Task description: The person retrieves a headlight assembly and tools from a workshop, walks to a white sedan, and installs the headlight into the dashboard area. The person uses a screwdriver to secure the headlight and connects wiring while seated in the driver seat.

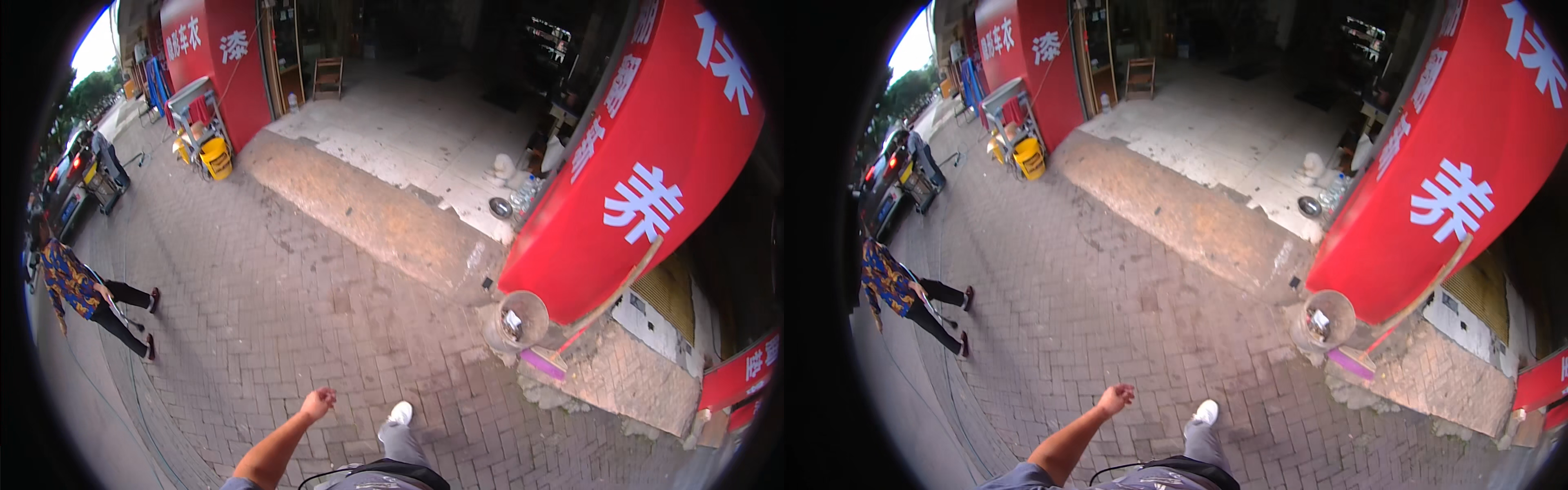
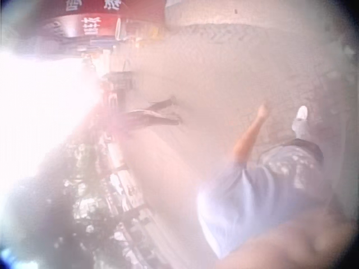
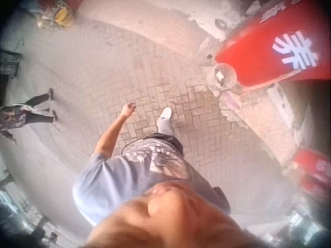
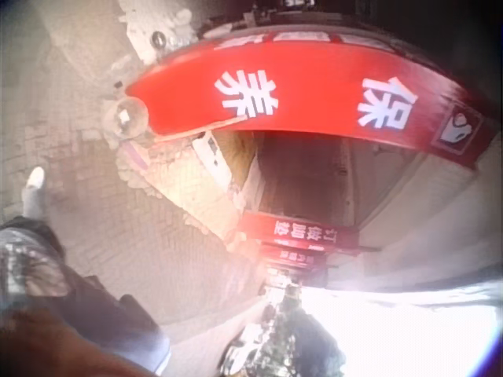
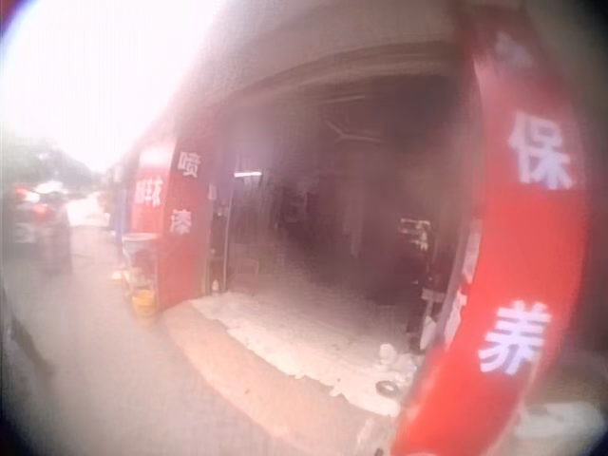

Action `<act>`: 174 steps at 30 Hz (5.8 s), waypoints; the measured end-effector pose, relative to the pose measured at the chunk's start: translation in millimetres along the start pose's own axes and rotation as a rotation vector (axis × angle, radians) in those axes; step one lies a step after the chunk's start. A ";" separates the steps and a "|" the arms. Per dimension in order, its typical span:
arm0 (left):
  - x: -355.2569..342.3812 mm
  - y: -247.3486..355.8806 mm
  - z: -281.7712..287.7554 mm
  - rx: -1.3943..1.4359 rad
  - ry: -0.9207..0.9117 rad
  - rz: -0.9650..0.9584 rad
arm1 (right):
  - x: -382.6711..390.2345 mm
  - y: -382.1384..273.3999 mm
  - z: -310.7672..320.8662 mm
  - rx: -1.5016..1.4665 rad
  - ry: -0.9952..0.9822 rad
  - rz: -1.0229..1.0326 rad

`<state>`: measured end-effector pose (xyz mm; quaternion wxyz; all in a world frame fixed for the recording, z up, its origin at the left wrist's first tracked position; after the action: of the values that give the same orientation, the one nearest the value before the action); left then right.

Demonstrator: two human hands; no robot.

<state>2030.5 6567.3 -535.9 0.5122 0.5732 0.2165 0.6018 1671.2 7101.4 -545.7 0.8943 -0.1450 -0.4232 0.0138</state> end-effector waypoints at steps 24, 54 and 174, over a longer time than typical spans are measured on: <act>-950.0 582.6 70.4 -0.017 0.186 0.031 | -423.1 -1199.6 91.5 0.091 -0.125 0.308; -1970.7 1310.9 27.6 0.098 0.235 0.198 | -846.3 -2386.1 288.0 -0.034 -0.104 0.209; -5601.7 3780.4 -1589.7 0.786 0.521 0.241 | -3285.2 -7014.3 1696.3 0.416 0.316 1.631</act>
<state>-1830.0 800.3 -348.8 0.1123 0.5746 0.4805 0.6529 -2414.0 320.3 -101.3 0.6616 -0.2374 -0.0456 0.7099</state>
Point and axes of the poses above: each hand's wrist, its own x-axis away from the middle knuckle, its own z-axis out of the back of the hand, y = z × x, the point moved 8 cm from there along -x, towards the middle knuckle, and after that the axes turned 15 degrees about y, right-handed, at the moved point
